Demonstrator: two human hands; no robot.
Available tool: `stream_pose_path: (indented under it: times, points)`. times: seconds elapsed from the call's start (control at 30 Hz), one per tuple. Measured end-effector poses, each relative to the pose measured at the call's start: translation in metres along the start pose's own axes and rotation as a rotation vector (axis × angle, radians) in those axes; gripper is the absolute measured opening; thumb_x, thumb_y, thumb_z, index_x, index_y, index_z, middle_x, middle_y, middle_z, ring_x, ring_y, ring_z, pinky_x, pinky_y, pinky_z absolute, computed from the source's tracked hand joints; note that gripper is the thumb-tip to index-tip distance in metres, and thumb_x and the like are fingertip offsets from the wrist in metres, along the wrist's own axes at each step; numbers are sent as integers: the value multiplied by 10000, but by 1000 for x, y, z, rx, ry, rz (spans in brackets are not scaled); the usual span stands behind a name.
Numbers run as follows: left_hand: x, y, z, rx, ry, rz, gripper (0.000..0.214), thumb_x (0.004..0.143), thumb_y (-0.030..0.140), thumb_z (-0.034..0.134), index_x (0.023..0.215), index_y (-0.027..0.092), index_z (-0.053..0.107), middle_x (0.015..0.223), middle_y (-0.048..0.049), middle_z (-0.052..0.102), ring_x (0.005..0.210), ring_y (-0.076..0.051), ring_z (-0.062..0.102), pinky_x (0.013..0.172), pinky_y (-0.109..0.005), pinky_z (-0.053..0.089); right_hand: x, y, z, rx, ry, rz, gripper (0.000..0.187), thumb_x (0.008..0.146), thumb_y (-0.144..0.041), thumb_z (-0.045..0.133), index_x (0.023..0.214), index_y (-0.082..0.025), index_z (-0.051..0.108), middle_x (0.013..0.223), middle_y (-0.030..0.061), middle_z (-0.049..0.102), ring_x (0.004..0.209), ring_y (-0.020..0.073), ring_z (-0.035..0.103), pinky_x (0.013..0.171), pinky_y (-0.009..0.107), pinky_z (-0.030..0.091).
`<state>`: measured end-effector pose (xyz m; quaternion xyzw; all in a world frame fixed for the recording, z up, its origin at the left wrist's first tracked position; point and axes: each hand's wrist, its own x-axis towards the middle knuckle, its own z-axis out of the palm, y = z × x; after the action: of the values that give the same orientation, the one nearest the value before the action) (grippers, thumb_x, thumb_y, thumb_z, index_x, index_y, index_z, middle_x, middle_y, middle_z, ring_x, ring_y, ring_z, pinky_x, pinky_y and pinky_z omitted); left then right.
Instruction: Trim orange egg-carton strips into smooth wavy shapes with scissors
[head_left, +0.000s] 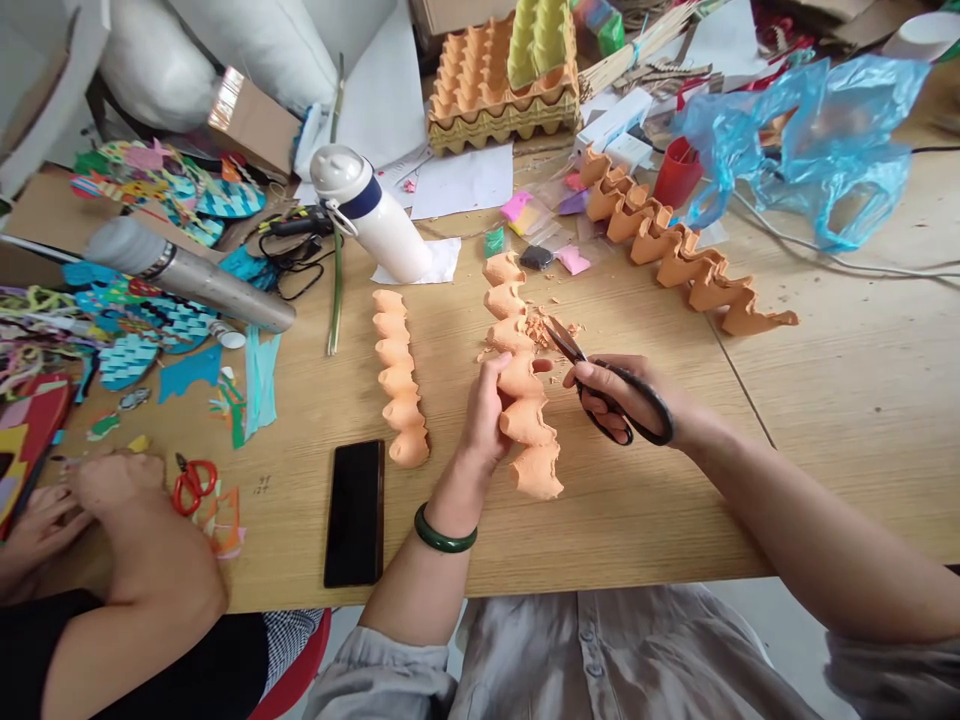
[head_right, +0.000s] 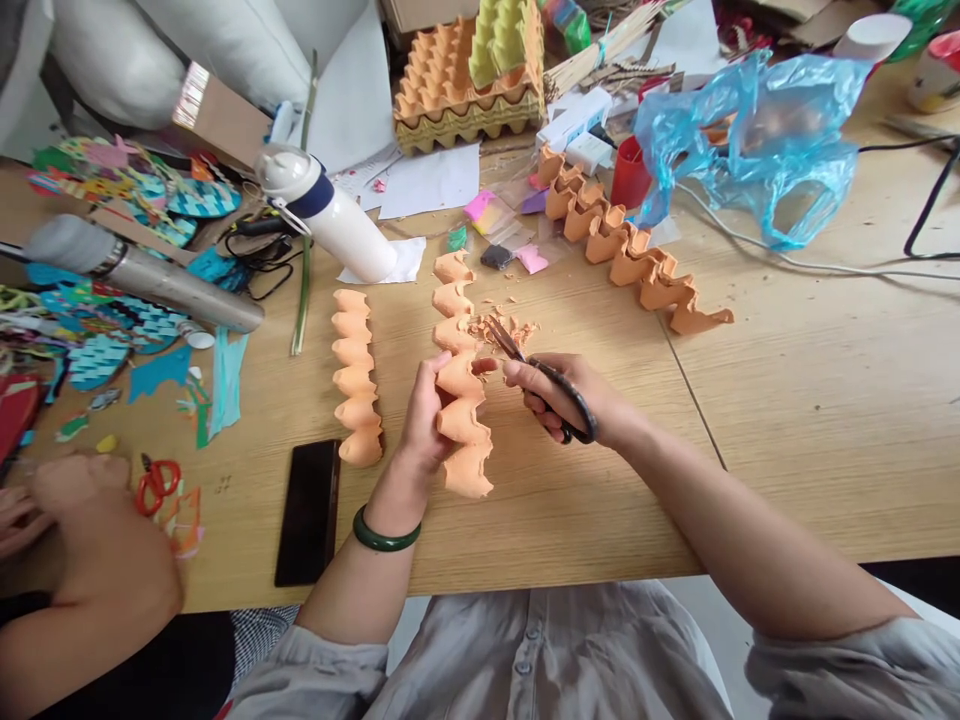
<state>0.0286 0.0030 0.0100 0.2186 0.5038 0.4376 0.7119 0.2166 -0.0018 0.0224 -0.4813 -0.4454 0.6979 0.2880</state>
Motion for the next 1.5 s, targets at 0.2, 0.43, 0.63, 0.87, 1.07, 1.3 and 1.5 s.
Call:
stream_pose_path:
  times: [0.2,0.43,0.63,0.87,1.07,1.3,1.5]
  points:
    - [-6,5,-1,-86,-149,-87,482,878,564,504,1080,184,721,608,-22,604,447,-121,451,404,-243,336,-1,4,0,-717,377,-312,311,821,-436,700,1030,-206,686,646,-37,587,561,119,489,554,253,365]
    - [-12,5,5,-155,-192,-66,348,893,485,503,935,208,709,761,-47,694,456,-93,451,363,-213,332,6,22,0,-1008,470,-577,305,877,-338,600,1100,-188,746,762,21,720,608,148,609,575,261,381]
    - [-17,9,10,-232,-222,-15,310,914,417,517,891,179,714,766,-47,669,491,-76,448,404,-183,411,6,28,1,-1007,460,-682,280,919,-311,572,1063,-169,767,818,58,761,619,150,641,578,257,413]
    - [-19,9,9,-267,-262,-17,301,948,353,476,913,160,705,836,-55,688,501,-75,466,398,-169,443,4,25,4,-928,443,-696,334,924,-313,561,1124,-139,764,770,60,744,574,142,609,580,252,448]
    - [-18,9,9,-288,-270,-52,291,937,353,498,944,151,706,801,-57,681,490,-80,483,393,-166,444,5,27,5,-940,439,-691,292,934,-316,544,980,-155,783,804,84,765,579,150,625,579,258,457]
    - [-18,9,8,-294,-282,-62,292,942,344,480,924,151,698,785,-53,673,483,-80,445,388,-170,434,3,25,5,-978,456,-681,390,921,-324,558,1211,-150,753,780,63,754,595,162,635,597,262,454]
    - [-17,9,11,-217,-238,-58,313,912,390,474,935,185,709,886,-72,716,489,-86,425,392,-185,394,2,28,4,-1030,466,-595,327,943,-350,520,1058,-191,782,814,75,768,610,157,630,600,256,420]
